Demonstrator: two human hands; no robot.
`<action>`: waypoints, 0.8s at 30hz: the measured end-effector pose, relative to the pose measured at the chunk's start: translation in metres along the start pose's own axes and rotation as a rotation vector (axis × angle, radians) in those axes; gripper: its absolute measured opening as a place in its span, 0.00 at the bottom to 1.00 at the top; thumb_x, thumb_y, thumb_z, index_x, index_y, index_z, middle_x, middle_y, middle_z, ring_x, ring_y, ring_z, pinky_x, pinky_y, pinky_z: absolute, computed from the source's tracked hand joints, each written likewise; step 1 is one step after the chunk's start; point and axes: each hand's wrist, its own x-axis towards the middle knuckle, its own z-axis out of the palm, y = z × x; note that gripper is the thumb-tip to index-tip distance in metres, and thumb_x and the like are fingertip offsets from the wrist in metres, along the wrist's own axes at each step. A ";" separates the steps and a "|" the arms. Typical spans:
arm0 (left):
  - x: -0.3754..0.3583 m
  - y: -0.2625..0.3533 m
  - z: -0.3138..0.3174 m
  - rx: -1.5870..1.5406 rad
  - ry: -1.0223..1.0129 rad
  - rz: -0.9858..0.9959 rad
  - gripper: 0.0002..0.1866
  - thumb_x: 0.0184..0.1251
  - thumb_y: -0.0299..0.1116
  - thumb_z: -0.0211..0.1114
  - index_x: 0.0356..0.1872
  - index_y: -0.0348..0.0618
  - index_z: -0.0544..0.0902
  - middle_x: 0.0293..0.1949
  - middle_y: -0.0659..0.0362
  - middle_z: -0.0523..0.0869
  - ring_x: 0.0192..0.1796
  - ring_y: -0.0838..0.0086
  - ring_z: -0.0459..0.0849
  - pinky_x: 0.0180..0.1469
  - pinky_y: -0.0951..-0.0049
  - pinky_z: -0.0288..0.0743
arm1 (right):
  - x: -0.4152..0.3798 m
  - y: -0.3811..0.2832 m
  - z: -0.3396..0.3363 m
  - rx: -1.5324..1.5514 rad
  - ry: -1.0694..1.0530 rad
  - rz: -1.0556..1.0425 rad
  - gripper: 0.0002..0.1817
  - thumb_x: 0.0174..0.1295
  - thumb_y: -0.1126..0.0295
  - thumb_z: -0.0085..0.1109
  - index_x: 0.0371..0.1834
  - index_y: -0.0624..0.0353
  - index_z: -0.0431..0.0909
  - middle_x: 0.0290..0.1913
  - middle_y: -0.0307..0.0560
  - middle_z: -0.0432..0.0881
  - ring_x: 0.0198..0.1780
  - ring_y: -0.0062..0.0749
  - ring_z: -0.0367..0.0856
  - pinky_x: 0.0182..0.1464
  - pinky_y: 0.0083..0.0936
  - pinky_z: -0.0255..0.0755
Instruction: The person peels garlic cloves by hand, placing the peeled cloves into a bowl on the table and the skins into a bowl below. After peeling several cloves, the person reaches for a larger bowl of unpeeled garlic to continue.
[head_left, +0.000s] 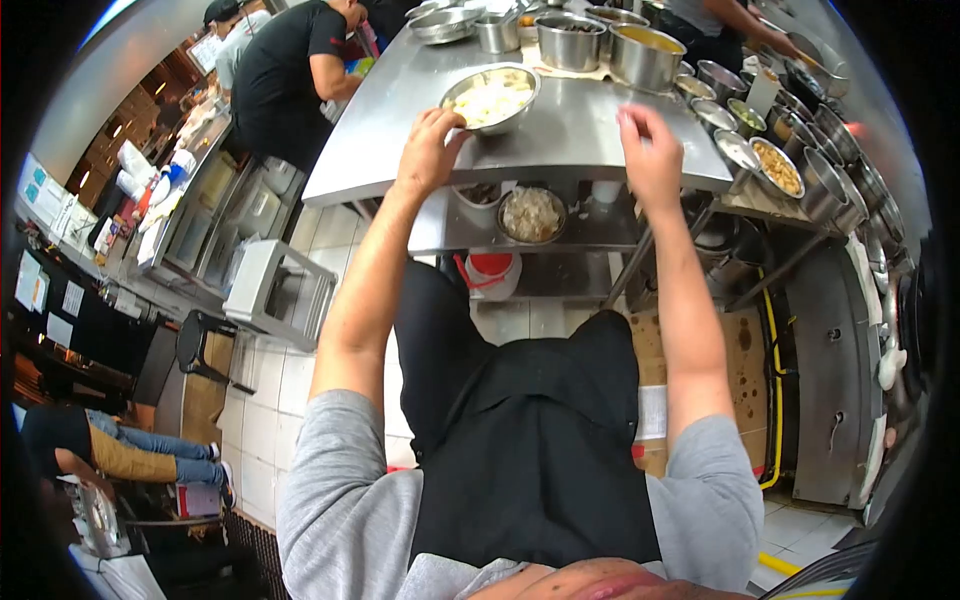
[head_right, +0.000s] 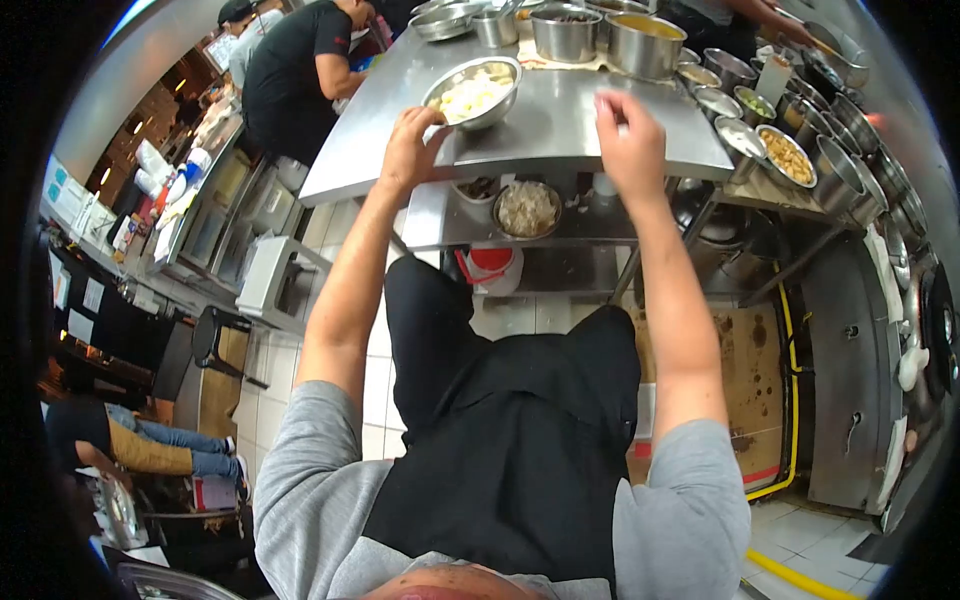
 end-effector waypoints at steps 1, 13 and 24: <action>-0.002 0.006 -0.013 0.017 -0.018 0.042 0.08 0.58 0.25 0.68 0.38 0.41 0.81 0.41 0.53 0.83 0.50 0.54 0.79 0.53 0.61 0.74 | 0.018 0.005 0.010 -0.037 -0.066 0.021 0.09 0.65 0.70 0.59 0.43 0.62 0.83 0.34 0.50 0.86 0.35 0.31 0.85 0.41 0.26 0.77; -0.154 0.113 -0.161 -0.014 -0.313 0.017 0.15 0.49 0.13 0.67 0.39 0.38 0.80 0.41 0.51 0.83 0.46 0.54 0.82 0.48 0.61 0.77 | 0.020 0.071 0.062 -0.199 -0.370 0.194 0.15 0.64 0.62 0.56 0.44 0.61 0.83 0.40 0.54 0.87 0.43 0.46 0.86 0.48 0.35 0.78; -0.246 -0.002 -0.001 0.042 -0.245 -0.265 0.07 0.58 0.21 0.64 0.36 0.43 0.81 0.37 0.52 0.81 0.45 0.55 0.79 0.47 0.62 0.76 | 0.018 0.054 0.063 -0.382 -0.415 0.118 0.12 0.63 0.63 0.56 0.41 0.60 0.83 0.40 0.54 0.86 0.44 0.48 0.84 0.50 0.38 0.77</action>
